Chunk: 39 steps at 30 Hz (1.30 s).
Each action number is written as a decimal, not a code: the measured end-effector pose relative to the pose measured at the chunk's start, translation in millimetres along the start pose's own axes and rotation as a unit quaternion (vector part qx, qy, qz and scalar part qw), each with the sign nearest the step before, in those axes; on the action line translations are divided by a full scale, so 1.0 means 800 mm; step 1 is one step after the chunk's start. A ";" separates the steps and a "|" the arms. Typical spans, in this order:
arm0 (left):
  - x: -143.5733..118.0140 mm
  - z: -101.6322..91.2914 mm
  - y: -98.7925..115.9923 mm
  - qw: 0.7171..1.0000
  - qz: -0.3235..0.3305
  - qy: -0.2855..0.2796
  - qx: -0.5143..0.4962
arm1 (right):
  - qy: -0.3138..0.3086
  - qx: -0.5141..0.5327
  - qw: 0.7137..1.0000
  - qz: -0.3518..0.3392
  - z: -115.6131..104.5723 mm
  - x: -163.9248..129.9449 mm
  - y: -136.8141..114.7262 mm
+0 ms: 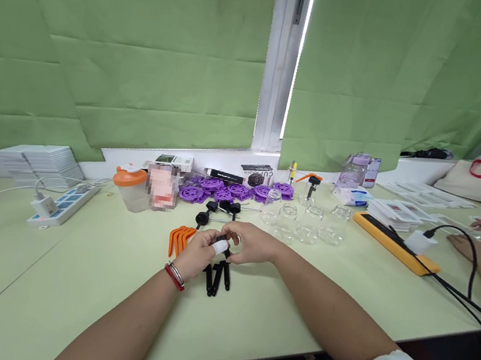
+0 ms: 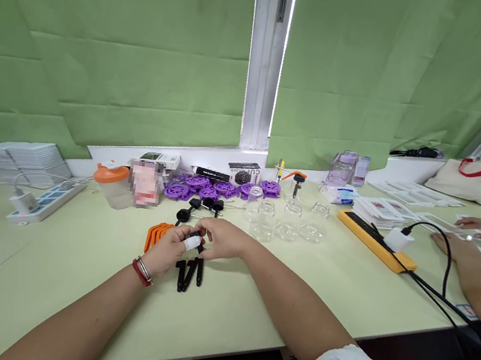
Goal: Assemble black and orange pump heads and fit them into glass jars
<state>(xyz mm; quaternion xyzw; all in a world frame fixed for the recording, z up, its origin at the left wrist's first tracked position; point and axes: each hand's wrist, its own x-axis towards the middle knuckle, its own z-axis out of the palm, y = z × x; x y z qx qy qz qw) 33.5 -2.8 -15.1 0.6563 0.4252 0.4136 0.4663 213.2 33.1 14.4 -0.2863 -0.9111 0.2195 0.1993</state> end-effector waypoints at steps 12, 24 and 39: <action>-0.002 0.000 -0.002 0.999 -0.019 -0.045 0.017 | 0.048 -0.013 0.996 0.074 0.028 -0.029 -0.009; -0.058 -0.045 0.004 0.836 0.115 -0.265 0.466 | 0.031 -0.015 0.982 0.184 0.057 -0.057 -0.005; -0.076 -0.023 -0.033 0.801 0.216 -0.245 0.501 | -0.105 -0.074 0.981 -0.145 0.076 -0.074 -0.003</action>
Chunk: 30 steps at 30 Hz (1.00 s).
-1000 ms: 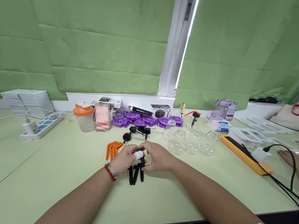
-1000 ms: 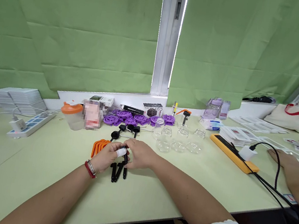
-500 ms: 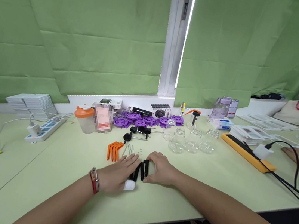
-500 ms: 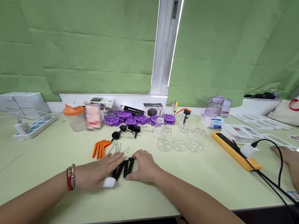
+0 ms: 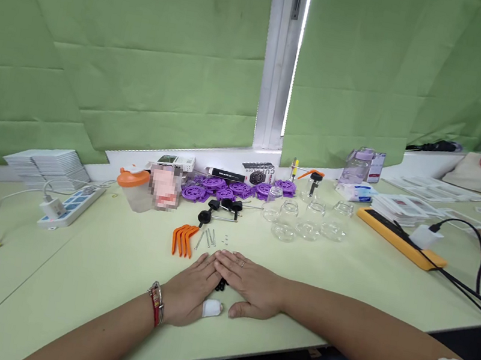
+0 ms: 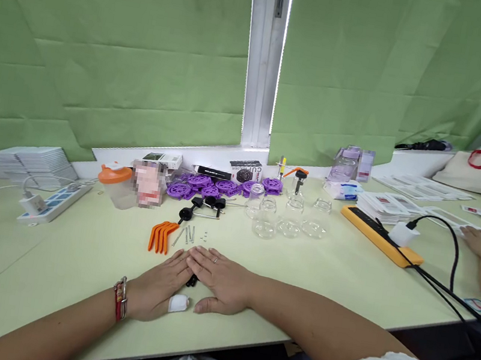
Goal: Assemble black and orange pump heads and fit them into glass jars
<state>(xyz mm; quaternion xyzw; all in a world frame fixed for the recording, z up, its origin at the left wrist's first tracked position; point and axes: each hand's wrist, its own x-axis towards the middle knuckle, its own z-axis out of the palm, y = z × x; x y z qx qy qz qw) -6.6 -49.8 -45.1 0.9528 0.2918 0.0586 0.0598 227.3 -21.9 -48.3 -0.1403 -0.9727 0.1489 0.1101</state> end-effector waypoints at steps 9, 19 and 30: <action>-0.001 0.002 -0.001 1.000 -0.001 0.008 -0.007 | 0.004 0.004 1.000 -0.001 -0.001 0.003 0.001; -0.016 -0.020 -0.019 0.977 -0.088 0.153 -0.116 | 0.002 -0.038 0.999 0.011 -0.005 0.012 -0.008; -0.025 -0.014 -0.080 0.958 -0.254 0.126 0.047 | -0.018 -0.027 0.999 0.010 -0.005 0.022 -0.010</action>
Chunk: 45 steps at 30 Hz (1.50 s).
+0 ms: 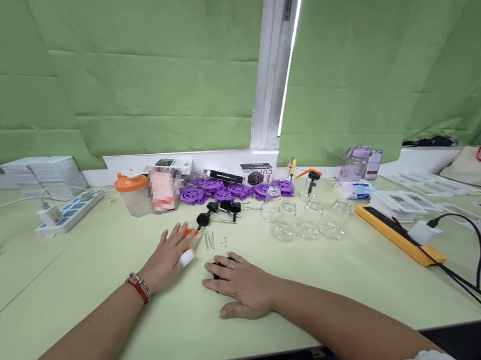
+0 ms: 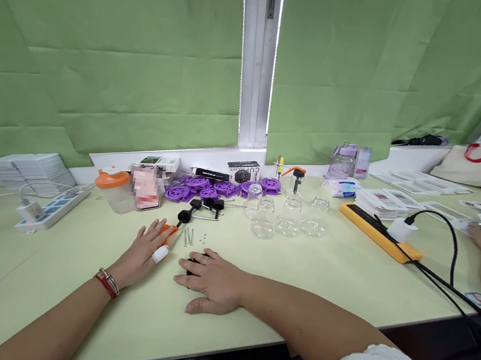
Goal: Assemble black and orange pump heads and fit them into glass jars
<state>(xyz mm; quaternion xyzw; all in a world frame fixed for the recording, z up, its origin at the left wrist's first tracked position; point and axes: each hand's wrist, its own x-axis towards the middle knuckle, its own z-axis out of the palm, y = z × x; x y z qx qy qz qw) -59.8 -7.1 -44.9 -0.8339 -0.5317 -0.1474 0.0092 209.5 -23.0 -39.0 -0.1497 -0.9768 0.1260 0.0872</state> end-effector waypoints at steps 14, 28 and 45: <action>-0.009 0.021 -0.008 0.998 -0.038 -0.051 0.019 | -0.005 -0.020 0.996 0.091 -0.024 -0.024 0.075; 0.002 0.022 0.008 0.995 -0.081 -0.038 0.035 | 0.035 -0.038 0.993 0.110 -0.024 -0.021 0.135; 0.000 0.011 0.015 0.994 -0.095 -0.048 0.027 | 0.034 -0.039 0.992 0.116 -0.023 -0.022 0.130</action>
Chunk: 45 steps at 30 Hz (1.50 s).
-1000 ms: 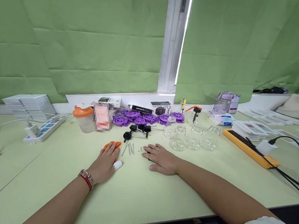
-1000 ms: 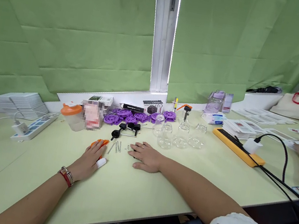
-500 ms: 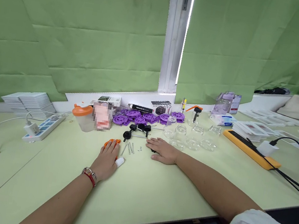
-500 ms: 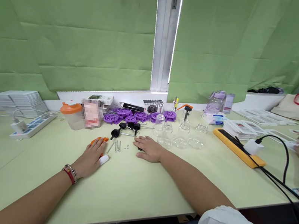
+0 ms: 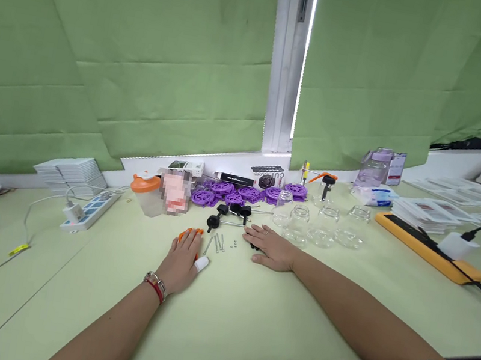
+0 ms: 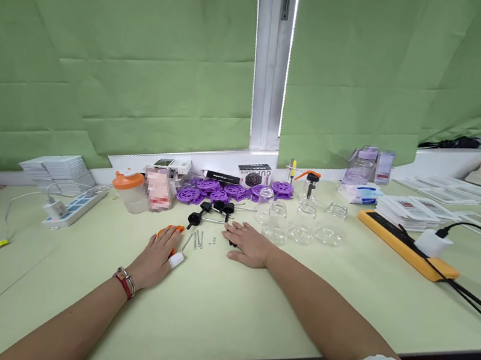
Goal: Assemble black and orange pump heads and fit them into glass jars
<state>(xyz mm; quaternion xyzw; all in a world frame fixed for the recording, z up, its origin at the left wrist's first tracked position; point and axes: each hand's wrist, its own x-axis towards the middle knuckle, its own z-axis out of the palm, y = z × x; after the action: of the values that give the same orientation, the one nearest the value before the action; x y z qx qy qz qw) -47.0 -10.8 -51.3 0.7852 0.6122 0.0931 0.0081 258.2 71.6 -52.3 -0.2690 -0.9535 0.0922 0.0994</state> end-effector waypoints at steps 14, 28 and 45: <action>0.116 -0.066 0.010 0.985 -0.101 0.016 -0.140 | 0.039 -0.015 0.999 0.008 -0.004 -0.004 -0.010; 0.165 -0.034 -0.002 0.950 -0.190 0.050 -0.245 | 0.034 0.002 0.999 0.009 -0.004 -0.004 -0.009; 0.057 -0.067 -0.064 0.596 -0.243 0.249 -0.723 | 0.108 0.009 0.982 0.155 0.012 0.127 -0.165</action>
<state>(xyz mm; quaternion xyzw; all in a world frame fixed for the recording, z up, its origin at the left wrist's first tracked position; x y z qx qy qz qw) -93.8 40.5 1.3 0.2901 0.4907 0.6921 0.4429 105.4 13.7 -17.3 -0.4213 -0.8830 0.0850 0.1888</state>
